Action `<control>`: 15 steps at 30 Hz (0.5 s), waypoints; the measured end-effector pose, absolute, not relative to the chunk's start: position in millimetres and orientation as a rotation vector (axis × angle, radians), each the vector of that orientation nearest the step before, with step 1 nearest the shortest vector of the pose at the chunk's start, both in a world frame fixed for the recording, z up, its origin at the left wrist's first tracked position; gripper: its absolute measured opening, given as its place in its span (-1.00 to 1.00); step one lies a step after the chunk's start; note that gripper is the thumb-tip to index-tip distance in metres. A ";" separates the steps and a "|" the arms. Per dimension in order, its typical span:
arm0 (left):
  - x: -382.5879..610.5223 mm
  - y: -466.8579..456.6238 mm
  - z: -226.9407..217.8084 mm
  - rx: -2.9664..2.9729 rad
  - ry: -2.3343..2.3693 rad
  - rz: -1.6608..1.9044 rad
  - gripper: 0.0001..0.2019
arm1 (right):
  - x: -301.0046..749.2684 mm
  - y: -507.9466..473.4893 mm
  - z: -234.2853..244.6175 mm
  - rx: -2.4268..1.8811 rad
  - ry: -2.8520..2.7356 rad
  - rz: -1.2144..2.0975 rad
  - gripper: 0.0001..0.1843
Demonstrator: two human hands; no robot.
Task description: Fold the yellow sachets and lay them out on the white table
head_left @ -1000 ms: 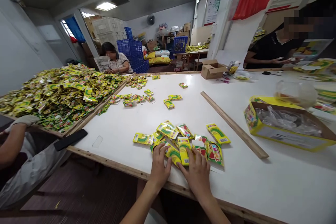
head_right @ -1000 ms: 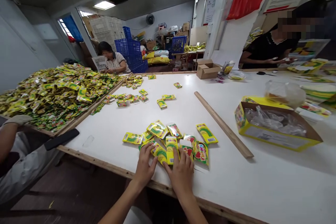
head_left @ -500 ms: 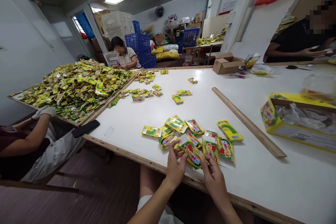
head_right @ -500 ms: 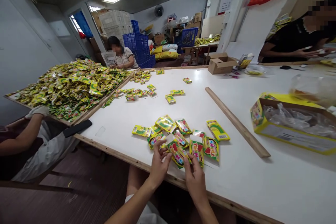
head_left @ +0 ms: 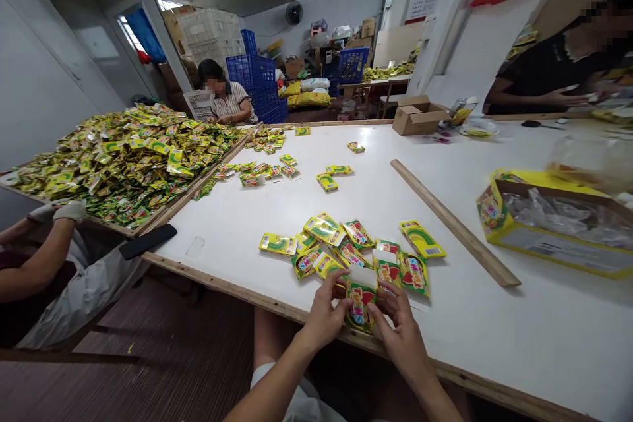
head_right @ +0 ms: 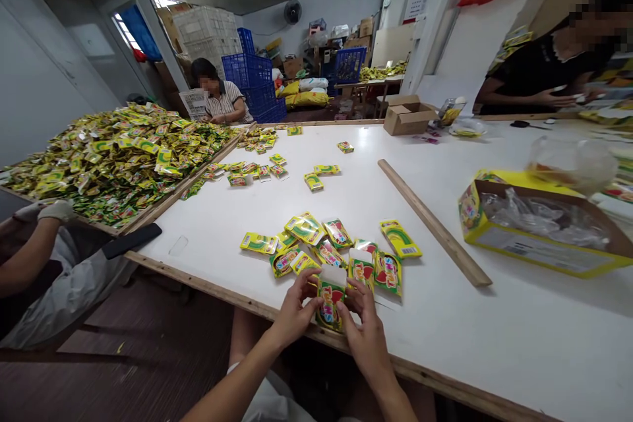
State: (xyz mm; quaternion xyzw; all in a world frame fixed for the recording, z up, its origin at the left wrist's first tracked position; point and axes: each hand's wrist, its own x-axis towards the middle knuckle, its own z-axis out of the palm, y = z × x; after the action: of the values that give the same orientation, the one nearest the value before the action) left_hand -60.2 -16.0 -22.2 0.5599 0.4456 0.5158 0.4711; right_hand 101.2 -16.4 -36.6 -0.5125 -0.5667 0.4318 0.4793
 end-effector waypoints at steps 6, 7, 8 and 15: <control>-61.8 -10.2 -17.1 1.458 1.133 1.172 -0.73 | 112.0 -1.9 -39.3 -1.220 -1.502 1.041 -0.58; -60.9 -7.9 -17.1 1.451 1.139 1.182 -0.75 | 112.8 1.0 -40.0 -1.229 -1.494 1.042 -0.59; -59.7 -5.4 -17.5 1.440 1.143 1.203 -0.77 | 113.0 3.7 -40.8 -1.238 -1.486 1.041 -0.60; -52.0 6.4 -27.3 1.138 0.973 1.365 -0.77 | 107.3 9.0 -43.8 -1.170 -1.354 0.980 -0.56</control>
State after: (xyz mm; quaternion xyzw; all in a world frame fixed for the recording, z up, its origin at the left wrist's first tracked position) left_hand -52.0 6.4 -27.3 0.4766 0.4074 0.5715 0.5294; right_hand 107.3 9.0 -43.8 -0.4886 -0.5657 0.4093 0.5232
